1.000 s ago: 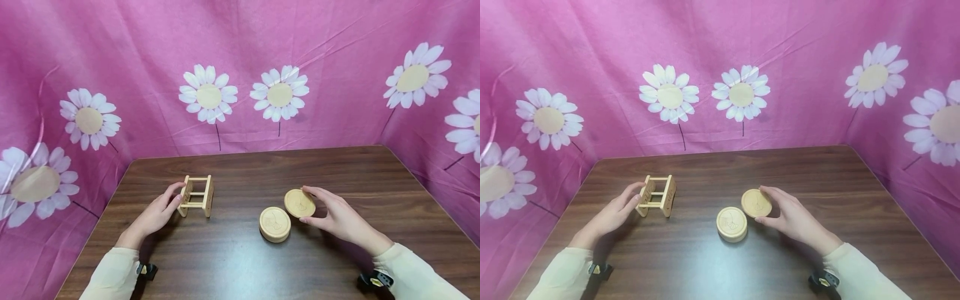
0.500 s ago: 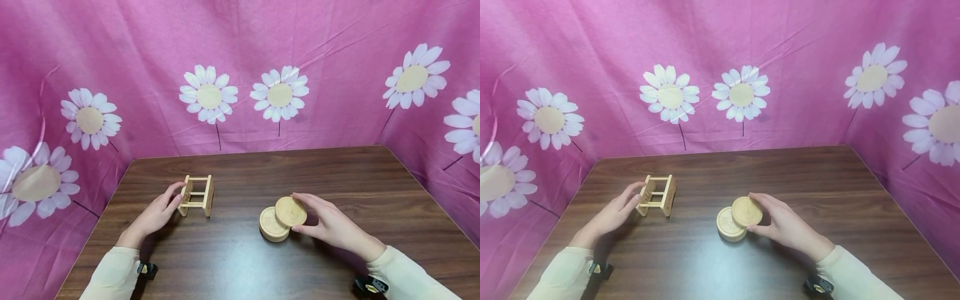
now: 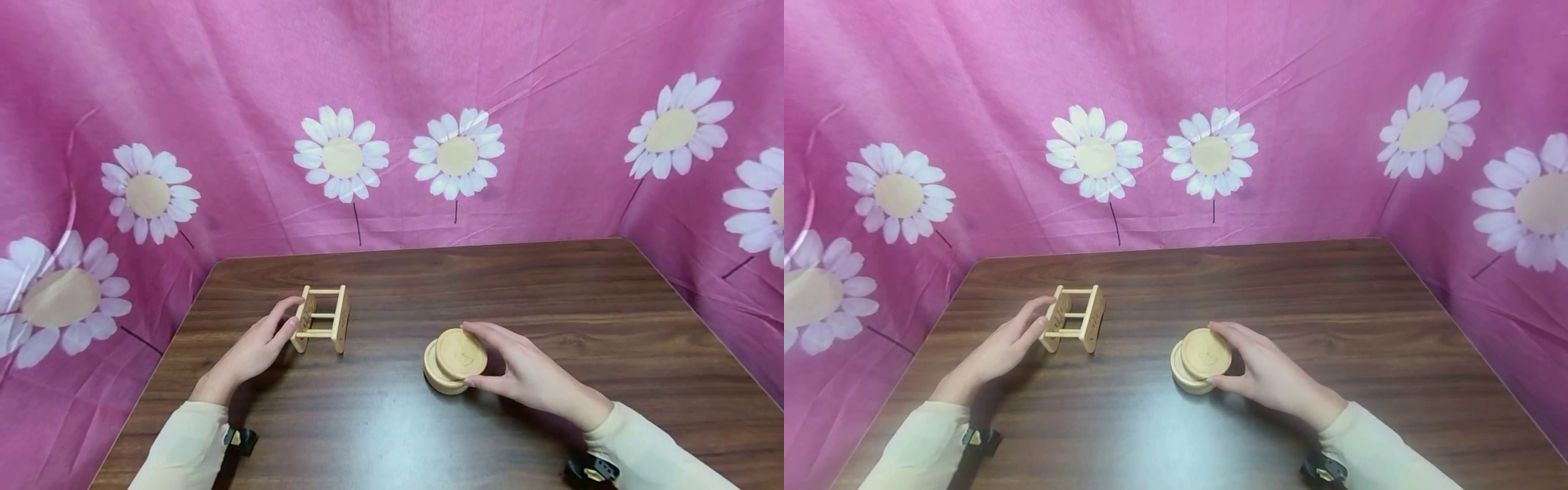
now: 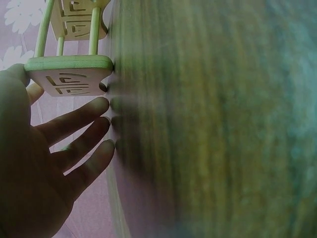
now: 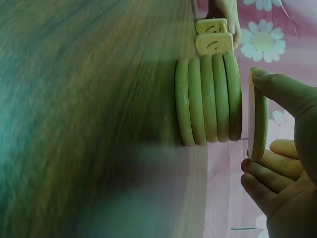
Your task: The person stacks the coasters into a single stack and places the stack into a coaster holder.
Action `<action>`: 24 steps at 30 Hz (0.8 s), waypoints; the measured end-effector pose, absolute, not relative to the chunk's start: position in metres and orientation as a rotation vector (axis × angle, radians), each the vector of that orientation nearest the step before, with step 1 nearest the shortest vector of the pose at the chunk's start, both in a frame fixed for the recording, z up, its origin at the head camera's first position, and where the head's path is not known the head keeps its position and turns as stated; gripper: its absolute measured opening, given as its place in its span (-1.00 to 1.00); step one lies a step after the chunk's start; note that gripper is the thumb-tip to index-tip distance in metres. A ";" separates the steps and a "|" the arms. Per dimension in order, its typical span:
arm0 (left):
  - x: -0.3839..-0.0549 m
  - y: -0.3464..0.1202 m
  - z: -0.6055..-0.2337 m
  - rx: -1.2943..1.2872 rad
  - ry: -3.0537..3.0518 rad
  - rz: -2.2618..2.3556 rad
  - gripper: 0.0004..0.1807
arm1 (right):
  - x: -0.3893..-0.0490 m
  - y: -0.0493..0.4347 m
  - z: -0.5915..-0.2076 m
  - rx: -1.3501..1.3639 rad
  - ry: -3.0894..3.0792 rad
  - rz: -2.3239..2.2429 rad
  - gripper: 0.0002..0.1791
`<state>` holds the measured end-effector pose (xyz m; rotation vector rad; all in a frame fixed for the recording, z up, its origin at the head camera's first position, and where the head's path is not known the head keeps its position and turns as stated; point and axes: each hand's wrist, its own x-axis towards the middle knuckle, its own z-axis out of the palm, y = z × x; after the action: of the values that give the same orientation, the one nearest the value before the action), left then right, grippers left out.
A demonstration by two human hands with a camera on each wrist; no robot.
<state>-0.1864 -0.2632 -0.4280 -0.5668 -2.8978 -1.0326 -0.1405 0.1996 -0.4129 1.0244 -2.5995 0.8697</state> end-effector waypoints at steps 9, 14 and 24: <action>-0.187 -0.263 -0.429 -0.568 -2.898 -1.018 -0.55 | -0.139 0.191 -0.416 1.051 -2.608 0.809 -0.17; -0.188 -0.263 -0.428 -0.563 -2.901 -1.026 -0.55 | -0.137 0.188 -0.416 1.046 -2.623 0.771 -0.15; -0.187 -0.264 -0.429 -0.564 -2.905 -1.026 -0.55 | -0.136 0.185 -0.418 1.029 -2.648 0.776 -0.14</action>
<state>-0.1871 -0.2637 -0.4290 -0.5645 -2.9054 -1.0264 -0.1360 0.1854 -0.4180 1.0287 -2.6484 0.7756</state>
